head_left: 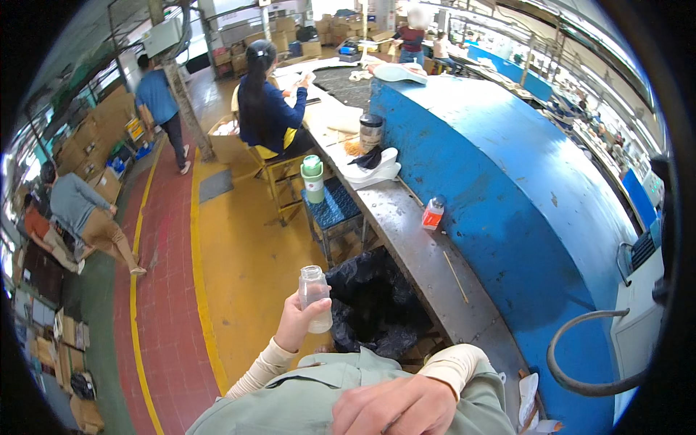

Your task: The person holds a small plastic bottle and uses a wooden stick to scoop a viscous substance from the bottle. They repeatedly dip the stick into the bottle and scrape the sides, then place the stick into a black trash bag below the workbench.

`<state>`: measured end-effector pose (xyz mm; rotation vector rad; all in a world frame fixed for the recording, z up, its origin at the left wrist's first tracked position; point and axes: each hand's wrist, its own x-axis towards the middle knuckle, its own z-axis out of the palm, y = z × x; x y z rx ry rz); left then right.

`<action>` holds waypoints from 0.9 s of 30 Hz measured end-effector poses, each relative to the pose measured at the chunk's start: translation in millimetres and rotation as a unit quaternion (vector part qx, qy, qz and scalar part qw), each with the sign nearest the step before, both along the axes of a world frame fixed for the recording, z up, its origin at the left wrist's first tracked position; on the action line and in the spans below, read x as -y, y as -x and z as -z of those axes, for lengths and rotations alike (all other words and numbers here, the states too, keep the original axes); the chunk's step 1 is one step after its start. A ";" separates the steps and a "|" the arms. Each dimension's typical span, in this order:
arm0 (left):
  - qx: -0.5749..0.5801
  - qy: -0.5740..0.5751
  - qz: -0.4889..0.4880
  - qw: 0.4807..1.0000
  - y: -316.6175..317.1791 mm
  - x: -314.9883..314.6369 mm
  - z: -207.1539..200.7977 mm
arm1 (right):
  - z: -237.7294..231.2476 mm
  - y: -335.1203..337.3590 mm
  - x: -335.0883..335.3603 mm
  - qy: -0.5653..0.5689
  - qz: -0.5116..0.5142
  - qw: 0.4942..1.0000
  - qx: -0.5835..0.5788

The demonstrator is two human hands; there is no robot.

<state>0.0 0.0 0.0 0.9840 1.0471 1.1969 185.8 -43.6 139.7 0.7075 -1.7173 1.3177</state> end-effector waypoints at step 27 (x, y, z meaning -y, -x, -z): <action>0.014 -0.044 0.131 0.990 3.5 -79.0 -7.4 | 5.9 -17.3 -56.4 0.271 0.412 0.870 -0.005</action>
